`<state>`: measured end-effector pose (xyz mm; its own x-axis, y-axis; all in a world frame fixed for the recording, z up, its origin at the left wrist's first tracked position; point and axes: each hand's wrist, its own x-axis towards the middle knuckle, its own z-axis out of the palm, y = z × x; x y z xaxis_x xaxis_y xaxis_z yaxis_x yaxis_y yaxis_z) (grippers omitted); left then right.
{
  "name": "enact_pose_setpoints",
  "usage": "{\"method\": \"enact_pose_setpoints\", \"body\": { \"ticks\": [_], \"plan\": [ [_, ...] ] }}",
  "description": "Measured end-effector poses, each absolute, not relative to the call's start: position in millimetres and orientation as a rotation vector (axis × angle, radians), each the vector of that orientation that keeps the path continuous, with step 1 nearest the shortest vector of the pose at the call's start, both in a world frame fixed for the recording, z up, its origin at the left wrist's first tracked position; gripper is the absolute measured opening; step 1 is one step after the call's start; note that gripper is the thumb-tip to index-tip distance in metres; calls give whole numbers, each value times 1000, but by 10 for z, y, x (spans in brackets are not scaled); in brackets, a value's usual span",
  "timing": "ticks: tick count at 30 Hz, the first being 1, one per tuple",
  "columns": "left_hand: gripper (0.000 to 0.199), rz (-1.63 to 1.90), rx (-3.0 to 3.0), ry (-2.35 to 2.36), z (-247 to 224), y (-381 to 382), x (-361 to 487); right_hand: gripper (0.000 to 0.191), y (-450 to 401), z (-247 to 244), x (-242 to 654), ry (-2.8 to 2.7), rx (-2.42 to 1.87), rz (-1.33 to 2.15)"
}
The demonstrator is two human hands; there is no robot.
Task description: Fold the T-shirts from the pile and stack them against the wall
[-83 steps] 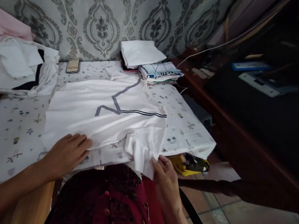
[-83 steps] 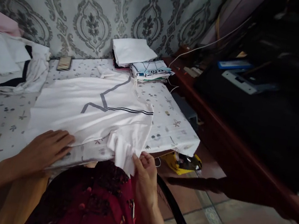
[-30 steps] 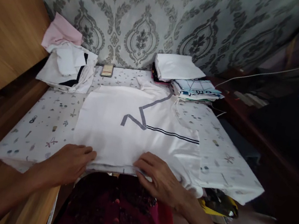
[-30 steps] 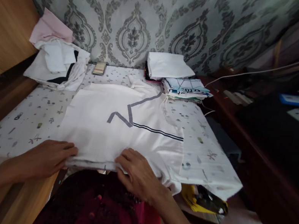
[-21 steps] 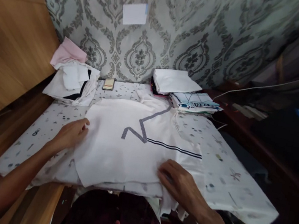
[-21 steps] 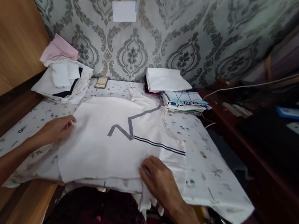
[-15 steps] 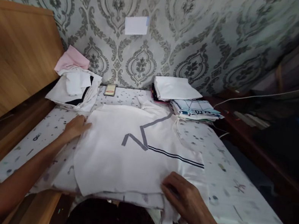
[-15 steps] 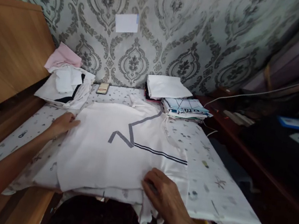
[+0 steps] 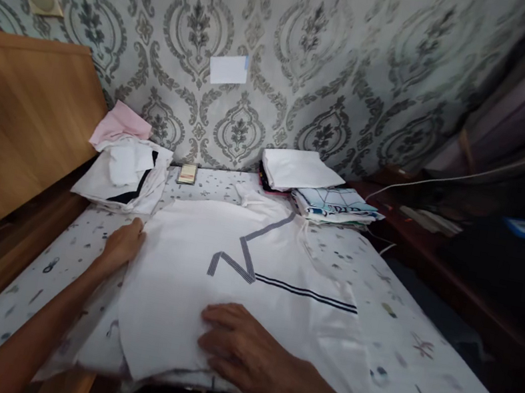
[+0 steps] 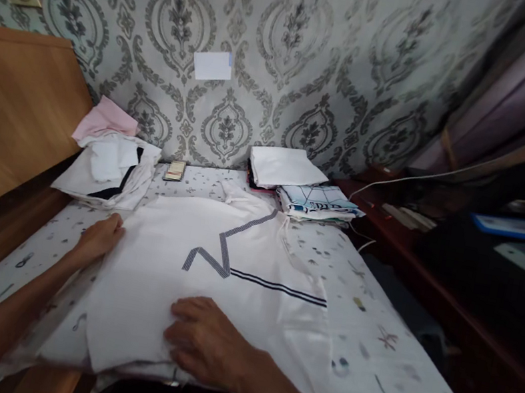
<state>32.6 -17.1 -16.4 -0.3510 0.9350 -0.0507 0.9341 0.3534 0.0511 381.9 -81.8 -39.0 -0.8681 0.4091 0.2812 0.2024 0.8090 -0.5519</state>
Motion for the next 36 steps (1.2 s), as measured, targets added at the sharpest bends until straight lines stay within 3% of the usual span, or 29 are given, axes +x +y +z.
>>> {"method": "enact_pose_setpoints", "body": {
  "ticks": [5,9,15,18,24,30,36],
  "plan": [
    [29,127,2027,2499,-165,31,403,30,46,-478,3944,-2489,-733,650],
    [25,298,1952,2345,-168,566,445,29,1143,-358,3952,-2346,-1224,401],
    [17,277,1826,2351,-256,1228,470,53,2258,-199,3786,-2484,-1466,265],
    [12,270,1812,2370,-323,1332,473,55,2457,-257,3710,-2569,-1465,259],
    [19,324,1805,2411,-331,1421,388,32,2689,-332,3521,-2483,-1585,202],
    [24,240,1819,2471,-318,1435,444,42,2844,-347,3383,-2139,-1813,171],
    [29,120,1899,2525,-335,1354,544,52,2806,-496,3348,-2175,-1639,254]
  ]
}}
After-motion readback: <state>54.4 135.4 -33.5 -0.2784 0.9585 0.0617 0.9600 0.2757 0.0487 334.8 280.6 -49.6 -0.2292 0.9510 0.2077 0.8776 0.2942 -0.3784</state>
